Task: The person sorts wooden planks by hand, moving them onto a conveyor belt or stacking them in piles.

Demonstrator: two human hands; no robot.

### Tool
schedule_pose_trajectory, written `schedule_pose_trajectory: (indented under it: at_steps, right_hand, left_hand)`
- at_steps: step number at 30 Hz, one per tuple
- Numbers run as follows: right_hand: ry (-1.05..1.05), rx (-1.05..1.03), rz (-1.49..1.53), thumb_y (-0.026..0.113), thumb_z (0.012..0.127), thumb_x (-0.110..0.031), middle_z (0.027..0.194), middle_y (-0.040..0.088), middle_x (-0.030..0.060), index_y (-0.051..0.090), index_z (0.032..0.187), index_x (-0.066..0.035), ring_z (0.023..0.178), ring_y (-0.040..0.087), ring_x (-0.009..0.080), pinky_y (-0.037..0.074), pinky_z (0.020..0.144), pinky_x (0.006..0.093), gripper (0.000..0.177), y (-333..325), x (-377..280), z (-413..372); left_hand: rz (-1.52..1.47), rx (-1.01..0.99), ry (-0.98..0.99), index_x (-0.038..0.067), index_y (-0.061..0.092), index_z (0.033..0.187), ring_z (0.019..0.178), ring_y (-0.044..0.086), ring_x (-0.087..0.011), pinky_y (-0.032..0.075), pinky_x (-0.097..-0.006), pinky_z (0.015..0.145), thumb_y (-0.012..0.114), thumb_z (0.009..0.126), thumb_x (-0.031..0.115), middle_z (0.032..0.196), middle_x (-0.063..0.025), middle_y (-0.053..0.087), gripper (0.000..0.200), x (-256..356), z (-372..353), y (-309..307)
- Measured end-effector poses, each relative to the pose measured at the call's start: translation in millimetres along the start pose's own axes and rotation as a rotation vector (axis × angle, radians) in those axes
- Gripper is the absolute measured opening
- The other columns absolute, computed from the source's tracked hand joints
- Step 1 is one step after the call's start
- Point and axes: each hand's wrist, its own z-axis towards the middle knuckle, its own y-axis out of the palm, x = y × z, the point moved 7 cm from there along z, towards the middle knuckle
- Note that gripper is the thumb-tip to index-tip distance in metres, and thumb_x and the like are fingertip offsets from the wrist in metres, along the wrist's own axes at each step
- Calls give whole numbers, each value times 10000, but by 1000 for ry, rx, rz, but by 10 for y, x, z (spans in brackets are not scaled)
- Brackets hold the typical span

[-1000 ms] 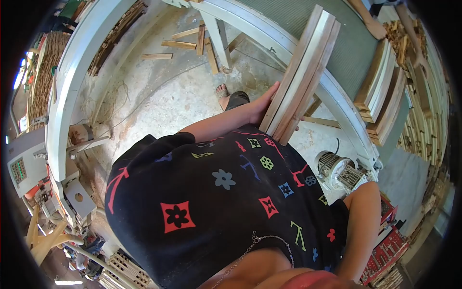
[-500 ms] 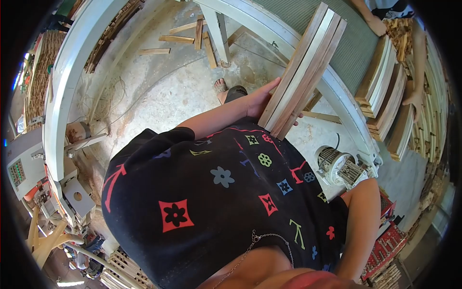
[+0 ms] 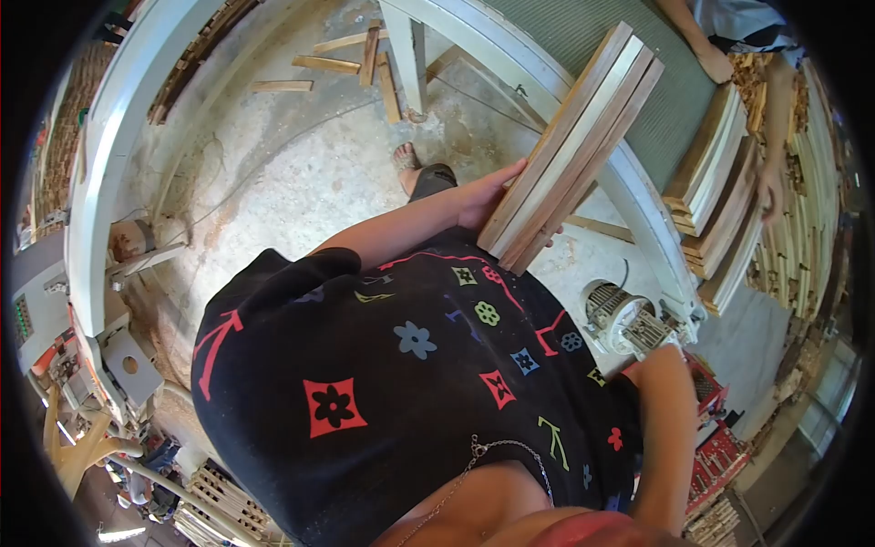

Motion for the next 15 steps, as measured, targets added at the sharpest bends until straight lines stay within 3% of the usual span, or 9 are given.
schedule_pose_trajectory:
  at_steps: [4, 6, 8, 10, 12, 14, 15]
  right_hand:
    - [430, -295, 21, 598, 909, -456, 1095, 655, 117, 644, 1110, -74, 1080, 601, 269, 408, 1000, 449, 434, 1131, 1192, -914]
    - [554, -713, 142, 610, 894, -476, 1062, 655, 113, 648, 1090, -81, 1074, 595, 277, 387, 1022, 449, 442, 2055, 1614, -1510]
    - [372, -1231, 346, 622, 880, -495, 1030, 654, 109, 652, 1071, -88, 1068, 589, 285, 366, 1044, 450, 450, 2813, 1484, -2151]
    - [121, -1905, 581, 749, 795, -490, 1272, 601, 130, 599, 1238, -116, 1268, 500, 294, 360, 1037, 475, 599, 3067, 1091, -2921]
    - [26, -1447, 856, 773, 698, -482, 747, 666, 90, 616, 954, -97, 653, 646, 270, 445, 579, 428, 488, 3173, 892, -2868]
    - [-156, -1931, 832, 768, 740, -519, 797, 668, 140, 547, 1061, -78, 876, 665, 349, 504, 749, 435, 589, 3293, 770, -3109]
    - [-122, -1947, 870, 769, 722, -535, 778, 665, 138, 541, 1061, -77, 845, 664, 351, 507, 739, 439, 613, 3335, 792, -3160]
  left_hand:
    - [6, -14, -20, 36, 298, 1517, 1330, 453, -429, 329, -544, 1128, 325, 894, 782, 1469, -288, 408, 973, -12, -45, -32]
    - [21, -24, 4, 25, 300, 1514, 1337, 448, -418, 327, -542, 1131, 324, 898, 777, 1472, -278, 410, 973, -6, -47, -38]
    - [5, -18, -6, 30, 298, 1517, 1342, 444, -411, 327, -543, 1131, 322, 899, 778, 1477, -267, 410, 971, -80, -53, -136]
    - [-14, 143, -77, 10, 320, 1504, 1335, 462, -375, 347, -517, 1122, 352, 862, 813, 1467, -244, 437, 1029, -191, -92, -429]
    - [-65, 230, -114, -3, 334, 1495, 1334, 469, -356, 358, -504, 1117, 359, 827, 849, 1464, -235, 445, 1084, -275, -132, -574]
    - [-161, 236, -112, -10, 340, 1490, 1339, 463, -356, 359, -506, 1114, 346, 794, 886, 1470, -239, 437, 1135, -330, -133, -598]
    - [-190, 189, -113, -12, 338, 1490, 1344, 457, -355, 356, -505, 1115, 339, 783, 896, 1473, -240, 432, 1151, -323, -105, -596]
